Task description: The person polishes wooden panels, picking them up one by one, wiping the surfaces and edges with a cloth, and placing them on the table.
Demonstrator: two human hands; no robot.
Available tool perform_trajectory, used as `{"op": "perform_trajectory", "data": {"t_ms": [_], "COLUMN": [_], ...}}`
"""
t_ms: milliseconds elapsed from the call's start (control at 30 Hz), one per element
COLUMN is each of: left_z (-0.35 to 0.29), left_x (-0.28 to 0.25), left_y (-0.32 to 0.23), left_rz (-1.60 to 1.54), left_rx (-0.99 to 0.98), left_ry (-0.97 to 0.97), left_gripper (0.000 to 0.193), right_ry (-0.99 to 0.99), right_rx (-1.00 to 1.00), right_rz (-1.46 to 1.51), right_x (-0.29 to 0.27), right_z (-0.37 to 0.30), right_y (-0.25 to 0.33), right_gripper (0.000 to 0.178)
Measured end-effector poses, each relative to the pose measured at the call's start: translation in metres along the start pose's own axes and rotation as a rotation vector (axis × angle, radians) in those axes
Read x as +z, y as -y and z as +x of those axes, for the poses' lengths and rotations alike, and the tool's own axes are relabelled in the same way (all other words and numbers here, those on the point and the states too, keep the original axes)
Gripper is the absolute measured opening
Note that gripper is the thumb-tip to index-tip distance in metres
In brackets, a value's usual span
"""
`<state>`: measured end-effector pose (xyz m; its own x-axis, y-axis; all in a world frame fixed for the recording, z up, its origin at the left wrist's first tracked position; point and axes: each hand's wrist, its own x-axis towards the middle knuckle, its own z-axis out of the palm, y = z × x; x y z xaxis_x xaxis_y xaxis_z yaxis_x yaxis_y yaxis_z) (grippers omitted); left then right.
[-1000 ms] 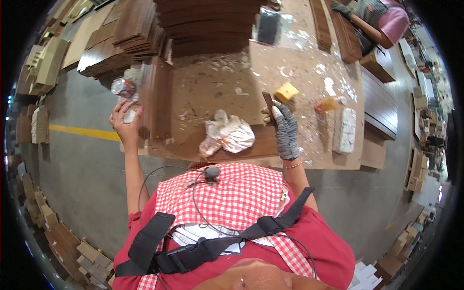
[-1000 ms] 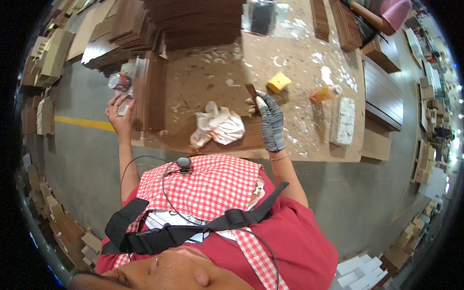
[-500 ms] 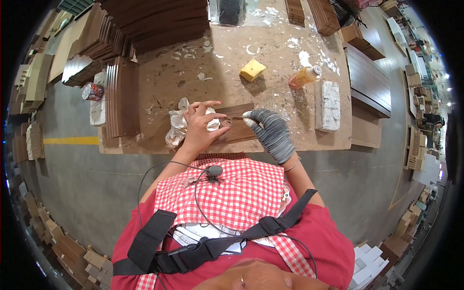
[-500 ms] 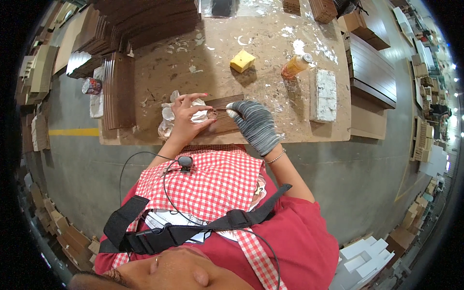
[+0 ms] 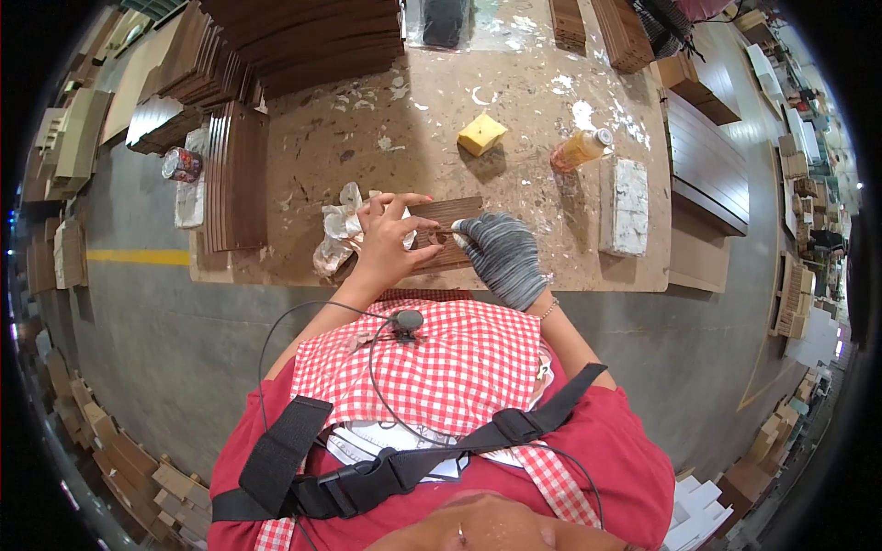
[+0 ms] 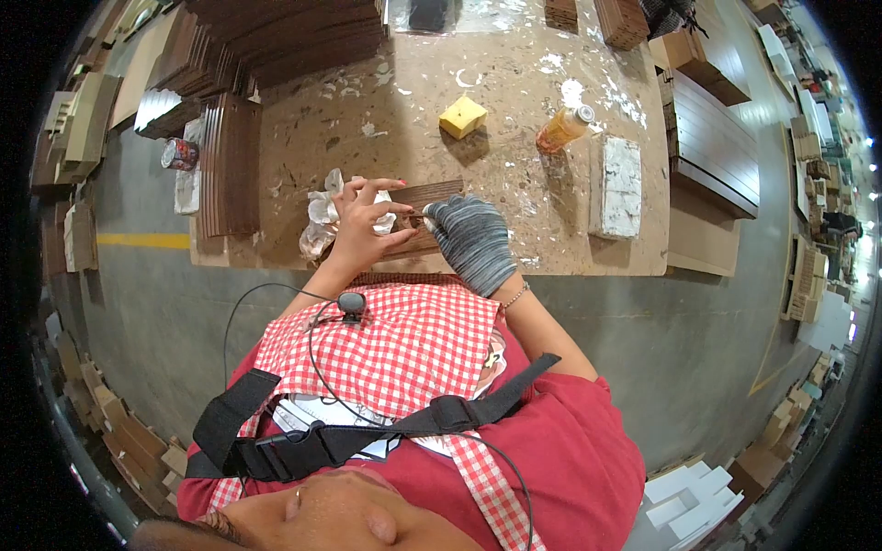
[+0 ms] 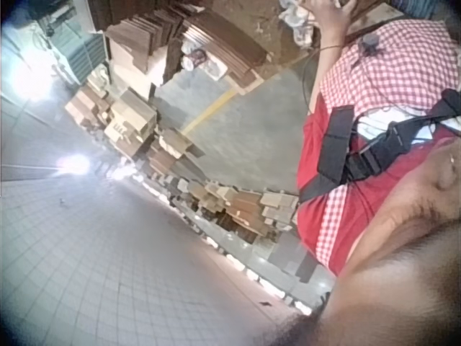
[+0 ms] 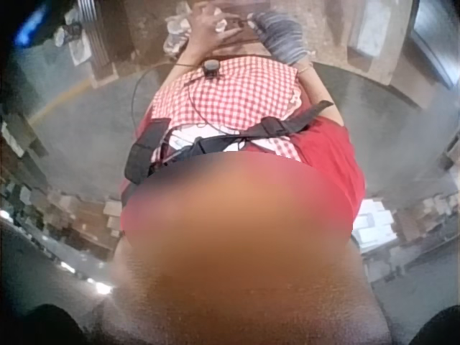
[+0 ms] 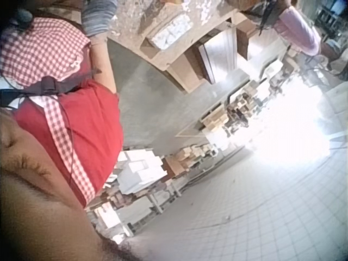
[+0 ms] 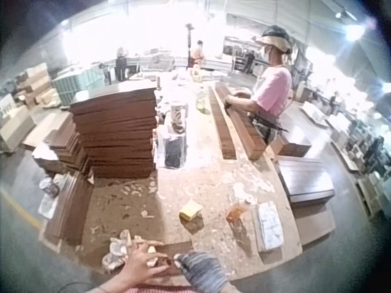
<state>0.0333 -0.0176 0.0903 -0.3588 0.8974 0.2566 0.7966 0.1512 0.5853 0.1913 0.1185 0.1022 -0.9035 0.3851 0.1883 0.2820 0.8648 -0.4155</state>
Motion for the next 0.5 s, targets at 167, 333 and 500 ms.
{"op": "perform_trajectory", "data": {"t_ms": [167,333,500], "left_z": [0.0,-0.004,-0.019], "left_x": [0.006,0.013,0.028], "left_y": [0.003,0.004,0.011], "left_rz": [-0.001,-0.003,-0.001], "left_rx": [-0.018,-0.038,-0.068], "left_ry": [0.011,0.021,0.171], "left_gripper": [0.027,0.03,0.032], "right_ry": [0.054,-0.021,-0.098], "right_rx": [0.005,0.108,0.39], "right_rz": [-0.011,0.509,0.893], "right_x": [-0.002,0.017,0.05], "right_z": [0.001,-0.015,-0.036], "right_y": [0.0,-0.037,-0.103], "right_gripper": [0.014,0.02,0.021]}}
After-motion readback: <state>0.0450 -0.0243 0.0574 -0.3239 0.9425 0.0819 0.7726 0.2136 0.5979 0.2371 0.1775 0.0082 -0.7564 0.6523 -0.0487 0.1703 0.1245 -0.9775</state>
